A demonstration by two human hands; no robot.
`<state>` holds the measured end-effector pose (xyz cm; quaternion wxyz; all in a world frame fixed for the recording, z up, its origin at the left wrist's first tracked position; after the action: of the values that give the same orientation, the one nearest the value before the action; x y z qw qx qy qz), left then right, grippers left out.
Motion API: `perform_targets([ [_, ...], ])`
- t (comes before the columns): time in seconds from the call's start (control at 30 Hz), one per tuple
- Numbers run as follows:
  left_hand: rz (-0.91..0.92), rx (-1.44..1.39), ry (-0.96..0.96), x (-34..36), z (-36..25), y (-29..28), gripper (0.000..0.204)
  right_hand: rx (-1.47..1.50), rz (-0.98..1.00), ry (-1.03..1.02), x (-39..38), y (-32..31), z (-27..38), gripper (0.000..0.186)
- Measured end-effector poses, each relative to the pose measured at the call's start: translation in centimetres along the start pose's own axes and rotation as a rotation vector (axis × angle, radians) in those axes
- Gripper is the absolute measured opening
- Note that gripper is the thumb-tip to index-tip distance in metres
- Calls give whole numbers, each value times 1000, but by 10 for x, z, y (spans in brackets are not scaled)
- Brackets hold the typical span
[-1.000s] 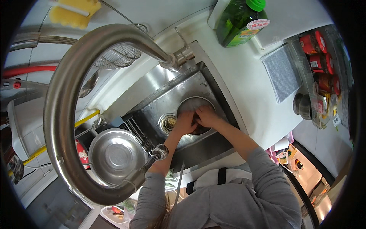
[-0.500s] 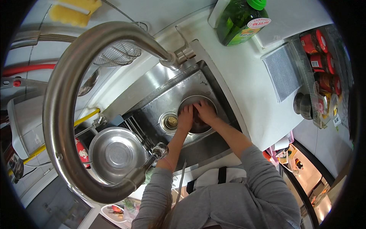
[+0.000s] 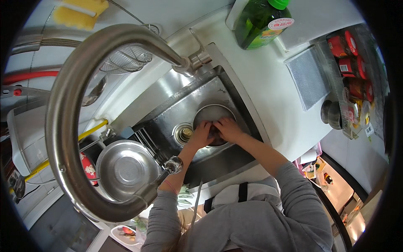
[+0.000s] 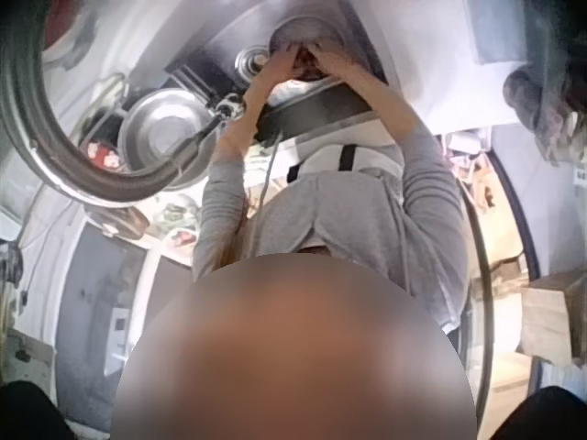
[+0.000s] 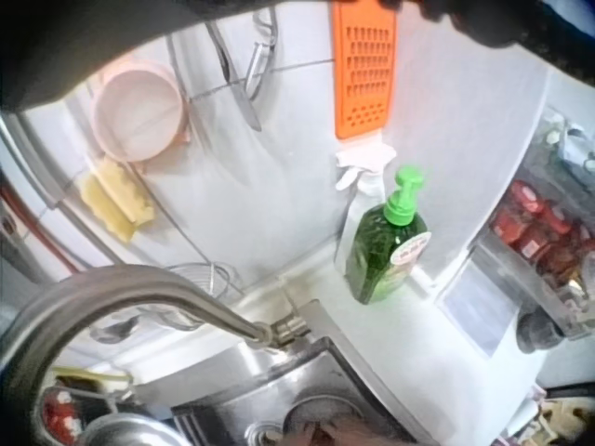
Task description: The person uses scissors to cut grapes from their stems into a metal bowl. They then rinse the grapes under running water, add a white powder from a jar, and continue rinsing and agitating the grapes in the bowl.
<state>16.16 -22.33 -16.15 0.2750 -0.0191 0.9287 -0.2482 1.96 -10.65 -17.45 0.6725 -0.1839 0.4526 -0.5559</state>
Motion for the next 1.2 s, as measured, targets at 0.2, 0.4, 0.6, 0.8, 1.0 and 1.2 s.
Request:
perform_targets([
  [0.2,-130,377,-40,9,0,29,88,-415,-188,93,-1,27,12,58],
  [0.4,-243,409,-155,28,10,26,68,-225,-37,149,30,18,11,65],
  [0.6,-540,-8,144,-18,-20,-8,64,190,-292,271,20,-2,6,60],
  [0.8,-808,-848,-426,-48,71,106,40,-398,-64,69,19,17,62,67],
  [1.0,-346,-1652,-589,-30,16,94,34,-689,-62,-47,-14,26,44,51],
  [1.2,-365,-1654,-660,-44,8,86,33,-743,-269,-621,11,18,43,52],
])
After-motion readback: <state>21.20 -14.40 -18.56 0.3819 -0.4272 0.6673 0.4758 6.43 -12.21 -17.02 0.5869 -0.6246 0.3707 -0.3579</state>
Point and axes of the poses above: each hand's wrist, its own x-axis towards the middle knuckle, its own y-axis out of the palm, z = x × y, the point moved 1 cm from there along x, towards the middle knuckle, and after that the axes turned 9 degrees about -x, right-handed, at the moved point
